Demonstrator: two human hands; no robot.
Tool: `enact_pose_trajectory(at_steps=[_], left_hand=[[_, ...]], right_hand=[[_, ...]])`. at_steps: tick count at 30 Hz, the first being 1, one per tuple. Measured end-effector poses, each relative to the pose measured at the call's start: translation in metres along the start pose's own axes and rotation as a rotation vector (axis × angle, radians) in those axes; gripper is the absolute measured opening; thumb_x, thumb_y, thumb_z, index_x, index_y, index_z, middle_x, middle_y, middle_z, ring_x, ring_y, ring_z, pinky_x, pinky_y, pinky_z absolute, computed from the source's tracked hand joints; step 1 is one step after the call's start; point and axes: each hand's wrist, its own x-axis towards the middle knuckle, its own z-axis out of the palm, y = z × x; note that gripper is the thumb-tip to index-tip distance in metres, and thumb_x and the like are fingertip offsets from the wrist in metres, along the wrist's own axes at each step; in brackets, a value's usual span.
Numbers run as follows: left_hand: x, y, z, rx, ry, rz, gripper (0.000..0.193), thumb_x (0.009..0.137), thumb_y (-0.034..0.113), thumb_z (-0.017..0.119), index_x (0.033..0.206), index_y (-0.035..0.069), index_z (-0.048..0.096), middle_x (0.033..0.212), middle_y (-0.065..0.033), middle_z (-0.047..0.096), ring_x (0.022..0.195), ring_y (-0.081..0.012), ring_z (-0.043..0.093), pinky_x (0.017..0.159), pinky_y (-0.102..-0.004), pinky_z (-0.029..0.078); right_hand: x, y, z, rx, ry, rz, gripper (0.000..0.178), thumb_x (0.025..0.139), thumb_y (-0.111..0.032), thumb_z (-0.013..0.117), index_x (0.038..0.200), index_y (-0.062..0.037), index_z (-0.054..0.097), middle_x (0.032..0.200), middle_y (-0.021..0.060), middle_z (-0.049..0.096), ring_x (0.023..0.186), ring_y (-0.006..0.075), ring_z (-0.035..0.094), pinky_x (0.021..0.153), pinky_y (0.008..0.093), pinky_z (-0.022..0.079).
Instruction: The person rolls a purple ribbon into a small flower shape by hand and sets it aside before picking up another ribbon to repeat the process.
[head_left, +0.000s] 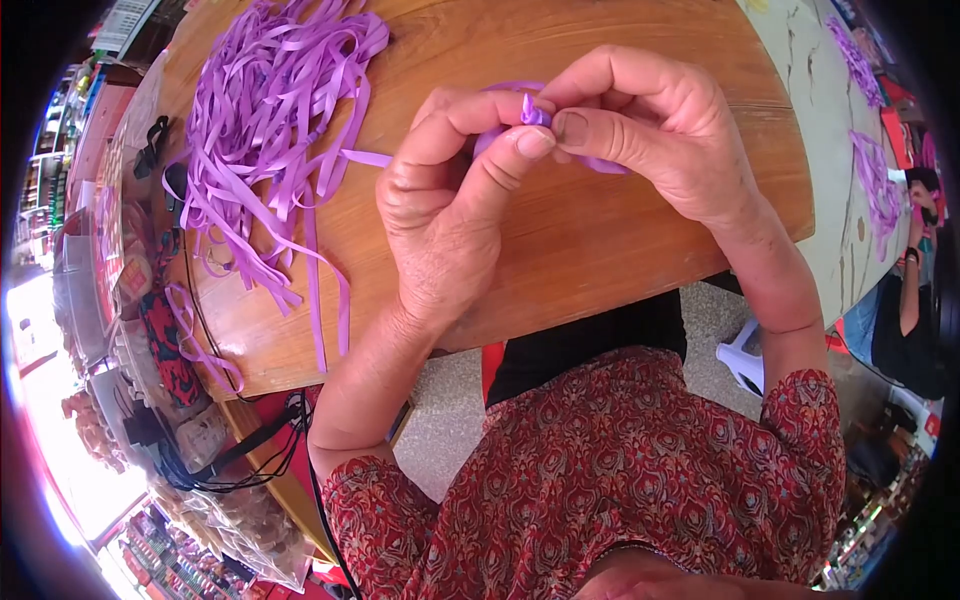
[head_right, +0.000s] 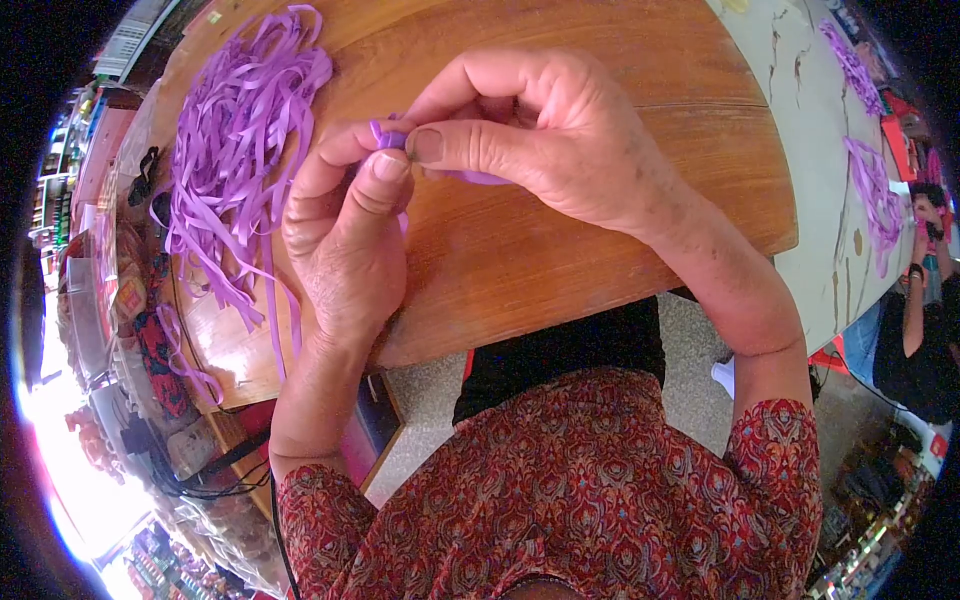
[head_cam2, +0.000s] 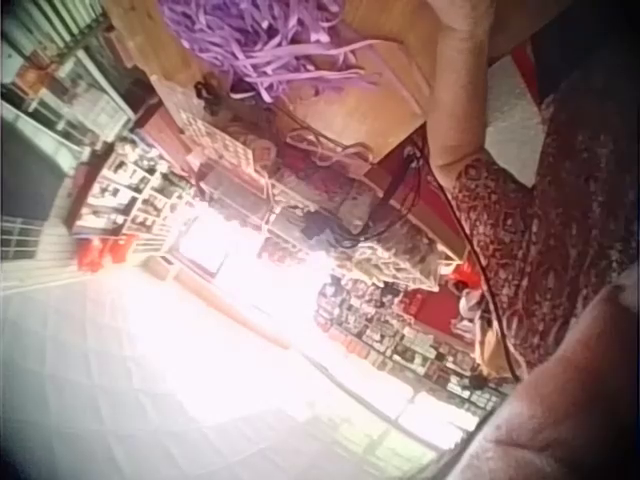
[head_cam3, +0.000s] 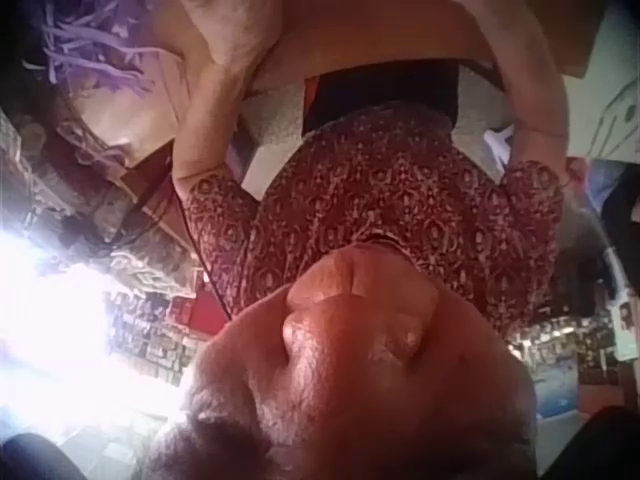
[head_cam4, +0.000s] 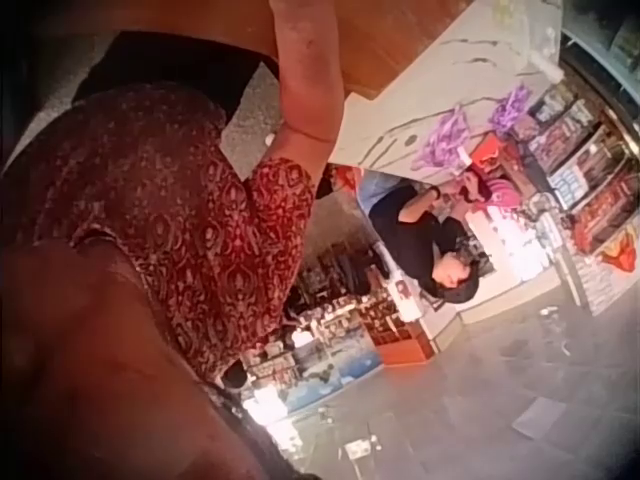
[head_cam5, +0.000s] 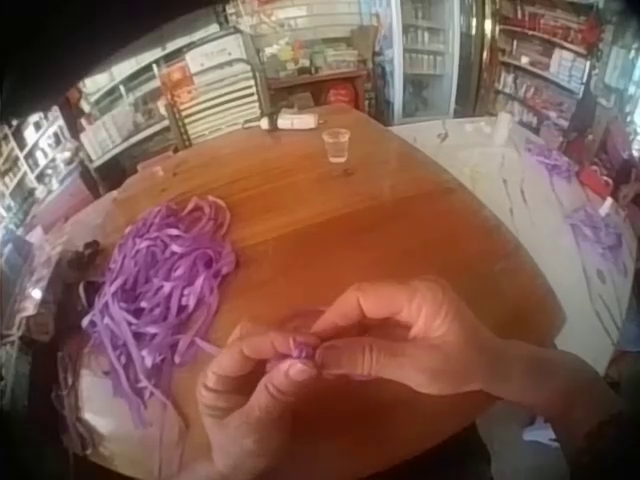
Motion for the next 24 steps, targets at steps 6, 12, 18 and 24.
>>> enact_pose_trajectory(at_steps=[6, 12, 18, 24], left_hand=[[-0.0038, -0.0001, -0.0006, 0.275, -0.005, 0.097, 0.009, 0.084, -0.002, 0.062, 0.092, 0.001, 0.062, 0.09, -0.0038, 0.058, 0.083, -0.0106, 0.053, 0.076, -0.0215, 0.042], [-0.0008, -0.0041, 0.0023, 0.174, 0.006, 0.125, 0.009, 0.084, -0.002, 0.062, 0.093, 0.0, 0.062, 0.091, -0.0049, 0.058, 0.084, -0.0111, 0.054, 0.077, -0.022, 0.042], [0.0008, 0.0001, -0.0001, 0.137, 0.017, 0.057, 0.012, 0.083, -0.003, 0.063, 0.094, 0.0, 0.062, 0.092, -0.0054, 0.059, 0.086, -0.0112, 0.055, 0.079, -0.0214, 0.043], [0.0014, -0.001, -0.0017, 0.163, -0.005, 0.1, 0.012, 0.082, -0.004, 0.064, 0.093, 0.0, 0.063, 0.092, -0.0047, 0.059, 0.084, -0.0098, 0.054, 0.078, -0.0206, 0.042]], right_hand=[[0.0001, -0.0019, -0.0029, -0.045, -0.057, 0.019, 0.011, 0.088, -0.009, 0.062, 0.093, 0.0, 0.063, 0.073, 0.0003, 0.058, 0.062, 0.0032, 0.048, 0.053, 0.0171, 0.037], [-0.0011, 0.0011, -0.0043, -0.018, -0.148, 0.088, 0.01, 0.088, -0.01, 0.06, 0.092, -0.0002, 0.061, 0.072, 0.0018, 0.057, 0.061, 0.0049, 0.049, 0.053, 0.0184, 0.039], [-0.0001, 0.0035, -0.0056, -0.035, -0.104, 0.058, 0.01, 0.089, -0.009, 0.059, 0.092, -0.0001, 0.06, 0.073, 0.0017, 0.057, 0.062, 0.0055, 0.049, 0.054, 0.0189, 0.04], [-0.0006, 0.0026, -0.0071, -0.121, -0.117, -0.008, 0.011, 0.089, -0.009, 0.06, 0.095, 0.0002, 0.06, 0.075, 0.0015, 0.057, 0.063, 0.0055, 0.049, 0.054, 0.0187, 0.04]])
